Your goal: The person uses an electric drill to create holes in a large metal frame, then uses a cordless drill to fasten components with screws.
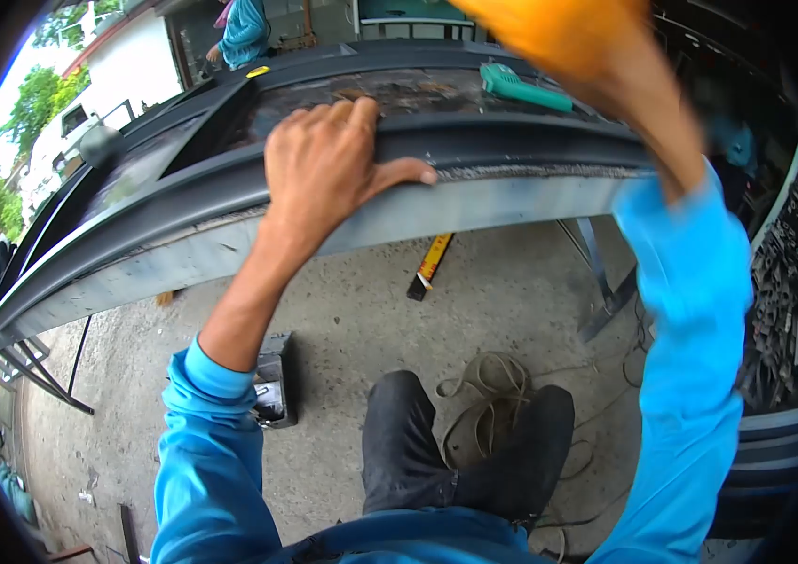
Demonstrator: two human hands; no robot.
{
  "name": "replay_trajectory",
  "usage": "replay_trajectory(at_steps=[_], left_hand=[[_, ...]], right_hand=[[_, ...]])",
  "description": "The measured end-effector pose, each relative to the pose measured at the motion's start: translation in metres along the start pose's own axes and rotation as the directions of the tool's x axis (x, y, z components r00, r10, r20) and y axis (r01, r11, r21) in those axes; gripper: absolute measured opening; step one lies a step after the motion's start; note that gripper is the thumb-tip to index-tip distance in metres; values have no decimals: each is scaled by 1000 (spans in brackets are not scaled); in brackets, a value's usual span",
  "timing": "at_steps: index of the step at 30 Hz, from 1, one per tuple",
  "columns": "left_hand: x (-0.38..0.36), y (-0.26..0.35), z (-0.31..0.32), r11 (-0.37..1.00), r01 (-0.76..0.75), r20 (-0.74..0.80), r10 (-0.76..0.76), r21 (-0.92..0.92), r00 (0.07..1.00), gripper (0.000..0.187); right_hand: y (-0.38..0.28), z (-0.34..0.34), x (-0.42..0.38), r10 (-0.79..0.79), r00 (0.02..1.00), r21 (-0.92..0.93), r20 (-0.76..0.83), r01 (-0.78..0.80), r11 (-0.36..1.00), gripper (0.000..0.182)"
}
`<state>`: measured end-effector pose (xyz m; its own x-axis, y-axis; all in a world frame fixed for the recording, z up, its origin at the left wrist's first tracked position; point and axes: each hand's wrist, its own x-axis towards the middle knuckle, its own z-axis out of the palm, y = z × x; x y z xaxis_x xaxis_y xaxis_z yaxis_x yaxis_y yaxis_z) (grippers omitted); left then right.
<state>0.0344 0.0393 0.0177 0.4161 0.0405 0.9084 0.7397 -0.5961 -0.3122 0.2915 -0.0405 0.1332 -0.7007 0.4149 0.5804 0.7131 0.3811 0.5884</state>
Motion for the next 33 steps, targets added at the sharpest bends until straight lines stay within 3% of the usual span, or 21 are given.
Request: replay_trajectory(at_steps=[1,2,3,4,5,8,12,14,15,16,17,18,19,20,21,22,27,28,30,31,33], left_hand=[[-1,-1,1,1000,-19,-50,19,13,999,67],[-3,-1,2,999,-47,-101,49,21,994,64],[-4,-1,4,999,-45,-82,46,13,996,54],[0,1,7,994,-105,-120,103,-7,987,54],[-2,0,9,996,-87,-132,88,13,987,50],[-1,6,2,997,-47,-97,53,58,994,42],[2,12,1,998,-36,-63,40,54,997,36],[3,11,-1,999,-30,-76,33,43,997,36],[3,10,-1,999,-31,-70,34,45,997,37],[4,10,-1,999,-19,-52,22,47,998,37],[8,12,-3,998,-11,-36,13,64,999,41],[9,14,-4,996,-10,-15,11,83,1000,45],[10,15,-4,995,-6,-1,7,104,1000,46],[10,15,-4,992,-6,15,4,123,1000,46],[8,14,-3,992,4,11,-5,125,1000,46],[8,16,-2,992,13,8,-14,126,1000,46],[6,12,0,1000,-17,-69,18,19,997,47],[3,8,4,1000,-27,-116,26,-8,993,47],[-3,6,9,999,1,-133,-6,-37,991,45],[-3,5,8,1000,-2,-133,-1,-25,991,44],[-6,5,11,1000,-10,-106,13,29,994,46]], right_hand=[[-9,19,53,283,939,182,194,-318,930,31],[5,66,75,235,970,339,53,-239,910,35],[-3,97,100,292,955,263,-41,-272,926,40],[-6,119,116,362,931,40,49,-364,931,45],[5,102,117,395,888,136,238,-433,891,45],[-18,159,143,494,719,20,488,-576,818,36],[-19,203,149,298,665,168,684,-542,824,43],[0,211,176,111,345,221,932,-783,581,80],[18,201,159,-19,527,498,849,-789,360,89],[36,174,140,-32,621,583,783,-716,385,104],[63,162,117,200,541,387,817,-771,506,105],[111,187,99,207,286,73,936,-731,679,115],[132,197,54,403,202,-214,893,-598,772,126],[144,192,12,427,175,-216,887,-661,719,130],[162,201,-15,402,284,-55,870,-755,653,128],[161,203,-24,475,337,-98,813,-725,682,127],[162,217,-20,379,519,211,767,-760,615,112],[155,239,-23,532,649,15,544,-641,767,93],[110,187,4,520,638,-317,568,-413,854,74],[116,186,-1,439,702,-356,561,-274,893,76],[114,151,-17,393,784,-296,481,-277,914,81]])
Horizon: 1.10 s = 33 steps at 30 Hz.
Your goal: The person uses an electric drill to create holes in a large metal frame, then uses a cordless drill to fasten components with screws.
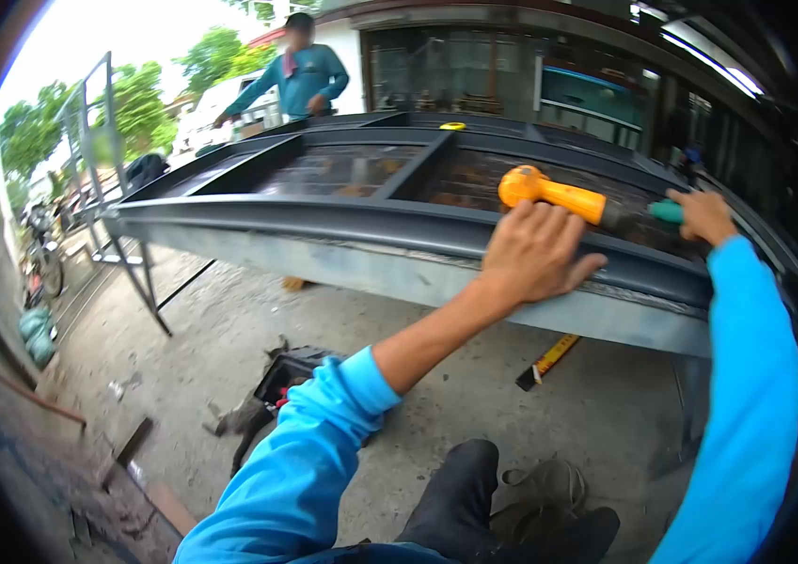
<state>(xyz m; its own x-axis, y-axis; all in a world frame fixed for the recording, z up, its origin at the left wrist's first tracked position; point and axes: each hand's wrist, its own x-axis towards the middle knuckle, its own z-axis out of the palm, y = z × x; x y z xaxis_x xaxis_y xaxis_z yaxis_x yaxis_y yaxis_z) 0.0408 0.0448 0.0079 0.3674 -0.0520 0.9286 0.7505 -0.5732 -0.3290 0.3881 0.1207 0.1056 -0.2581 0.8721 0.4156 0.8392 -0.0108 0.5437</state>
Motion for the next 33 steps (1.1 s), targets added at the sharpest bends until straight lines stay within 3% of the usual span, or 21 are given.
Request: replay_trajectory(at_steps=[1,3,5,6,7,8,9,10,11,12,13,14,15,16,17,19,20,23,27,29,33], left_hand=[[0,1,-3,1000,-2,7,2,13,1000,46],[0,1,1,1000,1,-27,-1,0,1000,47],[5,3,-5,996,87,156,-82,-29,984,49],[13,2,-14,985,168,340,-142,-47,930,52],[32,-2,-31,971,235,608,-155,-54,779,55],[46,-10,-37,987,152,721,-73,-46,689,62],[62,-20,-44,979,177,809,-20,-105,588,73],[70,-25,-42,971,222,876,-32,-86,481,84],[61,-27,-23,982,150,795,3,-118,607,75],[59,-23,-17,989,76,778,50,-125,626,78],[56,-16,-15,994,14,765,74,-108,640,80],[56,-8,-19,992,25,763,79,-123,642,80],[56,-2,-27,995,79,775,-3,-61,633,82],[55,-1,-31,991,137,775,-86,0,626,83],[50,-6,-33,989,148,776,-90,-4,624,83],[41,-8,-25,996,68,633,-18,-55,774,91],[46,-2,-33,992,125,720,-84,-3,688,81],[42,-6,-29,991,127,677,-69,-37,733,80],[42,-7,-30,992,120,680,-57,-46,731,79],[43,-12,-28,992,103,674,-30,-68,738,79],[53,-25,-20,963,196,790,24,-182,613,76]], right_hand=[[3,-19,-28,56,994,33,-96,-53,998,81],[-2,-56,-63,182,983,27,-2,-182,983,86],[6,-66,-130,265,916,282,-301,-180,942,91],[-6,-82,-166,280,870,407,-406,-102,908,91],[-21,-104,-210,320,817,501,-479,-45,864,92],[-30,-111,-247,401,797,642,-452,-21,766,86],[-45,-112,-280,470,745,729,-473,30,684,80],[-73,-116,-314,712,684,935,-158,-128,330,72],[-98,-109,-340,705,628,839,-330,-146,524,69],[-131,-106,-358,767,559,884,-316,-121,452,68],[-155,-91,-383,772,593,895,-230,-181,407,65],[-187,-93,-387,838,526,950,-144,-162,265,67],[-213,-98,-395,668,703,841,-245,-189,507,72],[-232,-88,-392,699,680,936,-220,-56,349,75],[-247,-97,-386,676,713,946,-187,-54,319,72],[-256,-92,-369,617,756,949,-218,17,314,72],[-259,-92,-360,618,757,950,-212,12,311,72],[-259,-89,-334,596,750,938,-287,93,335,73],[-257,-86,-319,595,778,964,-201,48,262,79],[-260,-90,-315,638,754,980,-156,38,195,69],[-253,-105,-312,633,753,974,-182,51,219,68]])
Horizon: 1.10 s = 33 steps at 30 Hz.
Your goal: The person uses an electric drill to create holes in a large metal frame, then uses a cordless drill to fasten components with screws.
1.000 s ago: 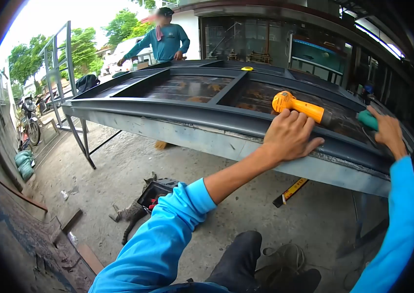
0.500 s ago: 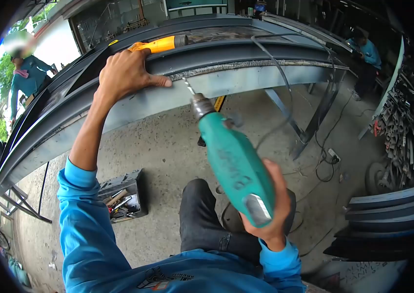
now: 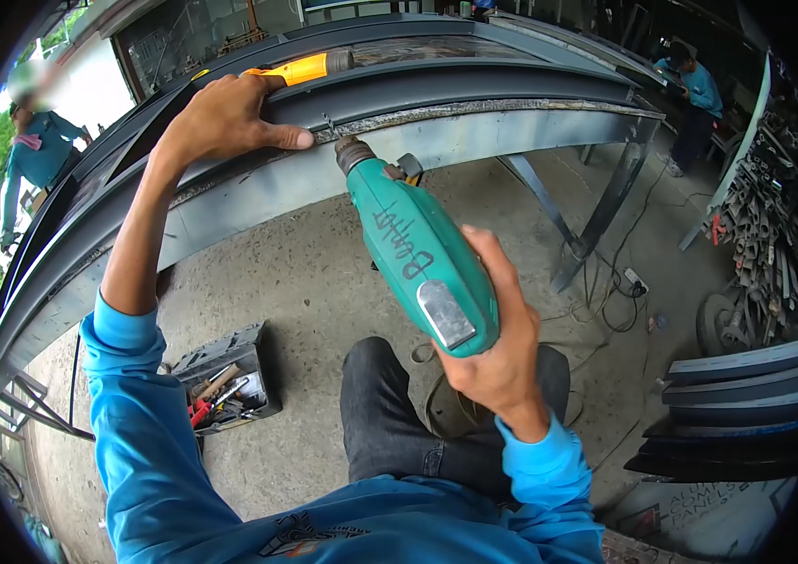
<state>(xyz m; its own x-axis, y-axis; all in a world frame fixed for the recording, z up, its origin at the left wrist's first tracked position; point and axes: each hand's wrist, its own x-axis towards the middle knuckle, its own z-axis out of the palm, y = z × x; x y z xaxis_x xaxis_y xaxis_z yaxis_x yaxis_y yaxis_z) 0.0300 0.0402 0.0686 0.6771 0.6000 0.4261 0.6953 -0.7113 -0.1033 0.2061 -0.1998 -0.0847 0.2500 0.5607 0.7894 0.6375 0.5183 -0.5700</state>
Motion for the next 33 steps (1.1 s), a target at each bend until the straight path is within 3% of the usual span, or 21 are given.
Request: replay_trajectory(at_steps=[2,4,7,12,15,20,22,27,30,32,33], left_hand=[[-6,6,-2,999,34,46,-35,22,998,72],[-11,8,6,993,34,-141,-18,113,990,95],[-8,5,10,996,23,-183,-6,92,983,88],[-9,7,6,998,12,-150,-2,64,989,83],[-5,8,4,997,19,-108,-11,76,994,81],[-6,8,4,998,40,-101,-35,50,994,81],[-5,6,5,998,34,-114,-28,46,993,81],[-7,9,3,997,10,-126,0,83,992,80],[-8,5,0,999,46,-81,-47,-8,996,79],[-6,1,7,986,-85,-222,116,146,968,81],[-5,3,2,993,-41,-105,53,110,993,84]], right_hand=[[-12,-14,16,-19,989,-205,149,49,978,67],[-18,-21,31,-95,975,-247,199,144,958,66],[-31,-18,39,-240,949,-328,205,298,896,75],[-52,-23,48,-192,935,-466,299,319,826,78],[-51,-26,51,-261,871,-626,416,483,612,84],[-64,-35,65,-205,867,-636,454,477,607,84],[-69,-40,72,-221,804,-624,551,574,530,64],[-57,-39,107,-244,751,-609,614,647,459,61],[-56,-43,114,-238,713,-589,660,687,426,63],[-70,-52,94,-158,825,-554,543,493,671,67],[-63,-55,90,-177,818,-545,547,509,666,69]])
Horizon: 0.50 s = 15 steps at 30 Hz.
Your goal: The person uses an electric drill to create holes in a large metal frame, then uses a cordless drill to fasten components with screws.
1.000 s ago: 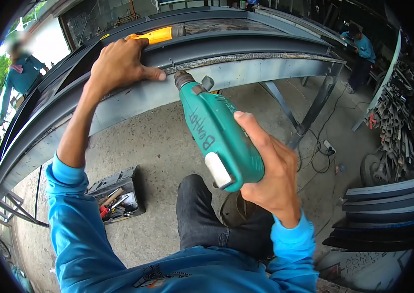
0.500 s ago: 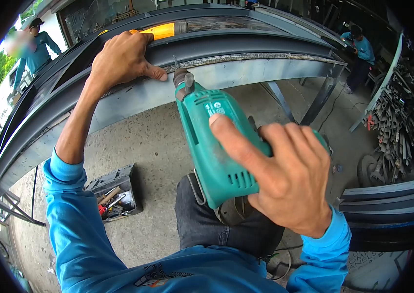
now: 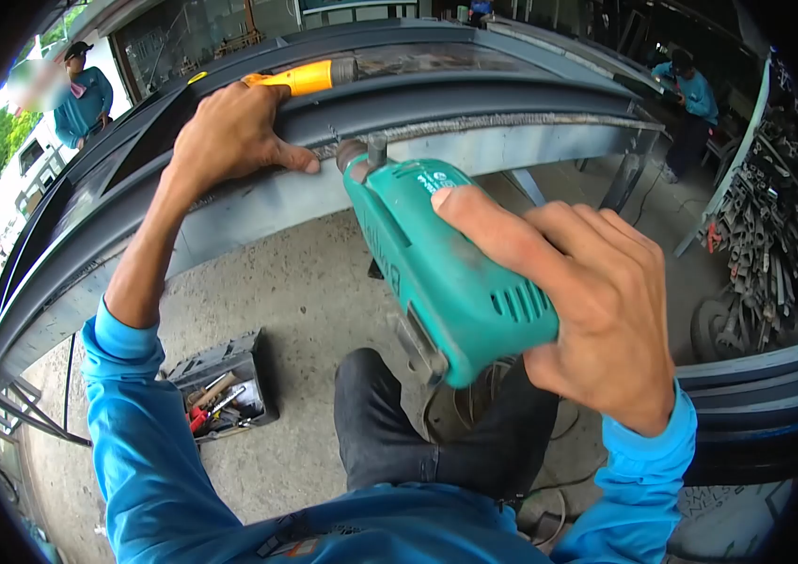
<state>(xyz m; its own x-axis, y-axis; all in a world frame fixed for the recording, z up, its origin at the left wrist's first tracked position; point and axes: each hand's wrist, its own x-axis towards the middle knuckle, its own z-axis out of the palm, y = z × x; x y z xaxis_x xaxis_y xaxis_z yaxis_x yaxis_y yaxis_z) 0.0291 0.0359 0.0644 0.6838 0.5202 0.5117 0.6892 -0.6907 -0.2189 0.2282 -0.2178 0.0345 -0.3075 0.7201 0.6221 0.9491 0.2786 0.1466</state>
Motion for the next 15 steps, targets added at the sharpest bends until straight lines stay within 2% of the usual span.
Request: replay_trajectory(at_steps=[1,3,5,7,9,10,11,15], left_hand=[[3,-2,2,998,38,29,-37,-56,999,86],[2,-2,2,997,32,26,-30,-67,999,86],[3,-2,2,998,37,39,-35,-45,999,85],[2,0,-3,998,60,51,-59,-22,997,84],[2,8,-9,988,140,95,-134,-58,986,83],[1,8,-3,988,141,16,-140,-64,990,83],[2,8,-2,988,143,25,-141,-63,990,84],[1,5,3,993,113,-41,-114,-46,993,86]], right_hand=[[0,10,-8,15,1000,17,10,-15,1000,69],[3,25,-13,45,984,172,-175,-14,985,76],[-1,29,-31,17,983,151,-180,11,988,72],[-9,31,-52,158,944,335,-290,-55,941,70],[-12,32,-59,174,943,352,-282,-67,934,70],[-12,36,-57,162,927,344,-338,-39,938,71],[-13,39,-53,150,909,333,-389,-13,943,72],[-10,50,-32,177,903,339,-391,-37,940,77]])
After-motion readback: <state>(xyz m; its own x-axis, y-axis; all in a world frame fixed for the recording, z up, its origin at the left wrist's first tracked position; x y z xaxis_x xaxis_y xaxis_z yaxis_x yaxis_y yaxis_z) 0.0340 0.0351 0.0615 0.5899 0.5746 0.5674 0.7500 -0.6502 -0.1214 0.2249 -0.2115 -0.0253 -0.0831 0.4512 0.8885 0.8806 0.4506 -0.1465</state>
